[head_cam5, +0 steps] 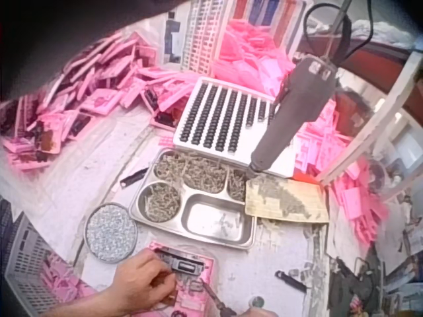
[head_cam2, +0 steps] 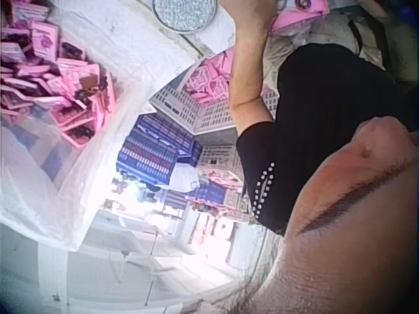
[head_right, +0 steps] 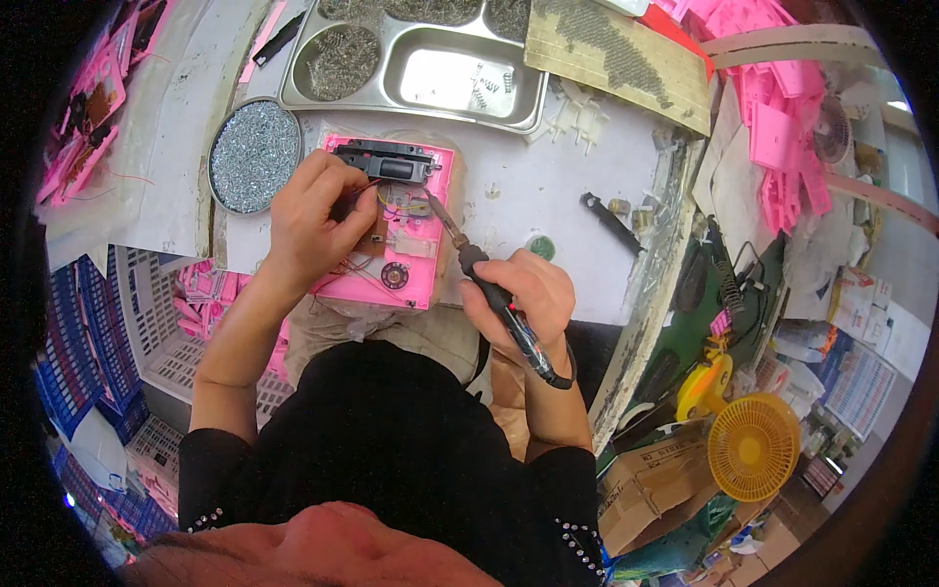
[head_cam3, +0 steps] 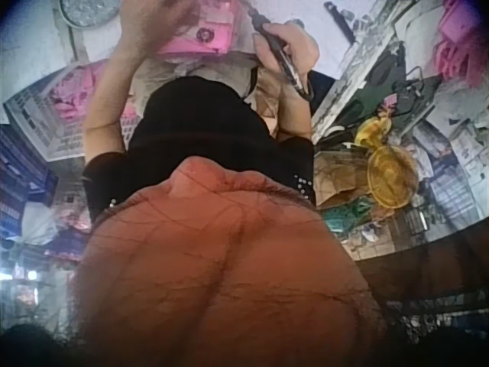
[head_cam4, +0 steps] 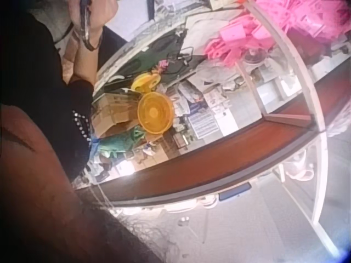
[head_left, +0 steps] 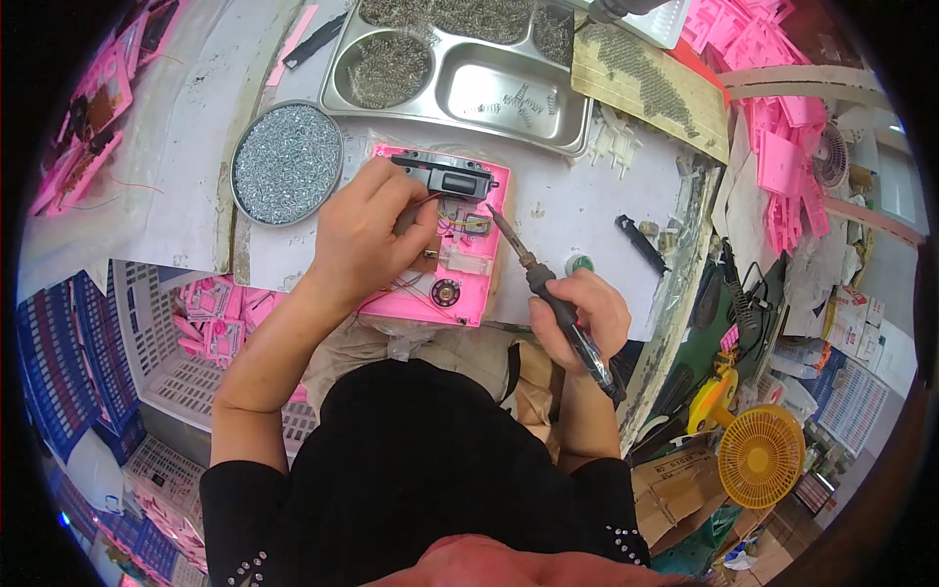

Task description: Assembling a pink plastic toy component by installing a motor, soldering wires, and securing the casing with an electric screwdriver.

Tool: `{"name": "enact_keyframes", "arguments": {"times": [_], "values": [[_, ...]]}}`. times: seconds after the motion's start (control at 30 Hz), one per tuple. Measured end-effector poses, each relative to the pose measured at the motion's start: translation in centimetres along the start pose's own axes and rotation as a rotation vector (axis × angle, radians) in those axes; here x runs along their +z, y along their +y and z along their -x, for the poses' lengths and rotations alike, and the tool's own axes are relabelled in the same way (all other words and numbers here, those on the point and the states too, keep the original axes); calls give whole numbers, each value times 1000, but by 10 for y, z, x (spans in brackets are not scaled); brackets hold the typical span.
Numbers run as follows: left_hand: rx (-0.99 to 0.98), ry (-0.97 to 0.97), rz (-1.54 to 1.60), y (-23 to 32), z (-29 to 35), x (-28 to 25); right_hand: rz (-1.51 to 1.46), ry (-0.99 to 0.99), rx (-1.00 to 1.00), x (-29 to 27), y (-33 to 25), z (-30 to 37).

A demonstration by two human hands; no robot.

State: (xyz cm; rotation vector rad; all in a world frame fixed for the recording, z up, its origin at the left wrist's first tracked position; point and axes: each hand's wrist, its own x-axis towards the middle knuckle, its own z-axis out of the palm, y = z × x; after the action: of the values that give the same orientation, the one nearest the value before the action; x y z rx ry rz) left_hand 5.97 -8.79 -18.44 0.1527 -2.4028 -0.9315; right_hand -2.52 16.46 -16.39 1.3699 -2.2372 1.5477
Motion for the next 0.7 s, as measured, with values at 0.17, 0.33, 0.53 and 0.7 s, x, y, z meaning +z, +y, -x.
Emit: {"name": "enact_keyframes", "arguments": {"times": [0.17, 0.33, 0.53, 0.7], "values": [[75, -161, 33, 27, 6, -18, -17, 82, 58, -12, 3, 13], [166, -502, -19, 30, 9, -2, -13, 106, 118, -14, 0, 16], [-51, -501, 305, 15, -1, -5, -76, 243, 240, -13, -5, 30], [-195, -619, 414, 13, -13, -9, -102, 193, 195, 0, -3, 25]]}}
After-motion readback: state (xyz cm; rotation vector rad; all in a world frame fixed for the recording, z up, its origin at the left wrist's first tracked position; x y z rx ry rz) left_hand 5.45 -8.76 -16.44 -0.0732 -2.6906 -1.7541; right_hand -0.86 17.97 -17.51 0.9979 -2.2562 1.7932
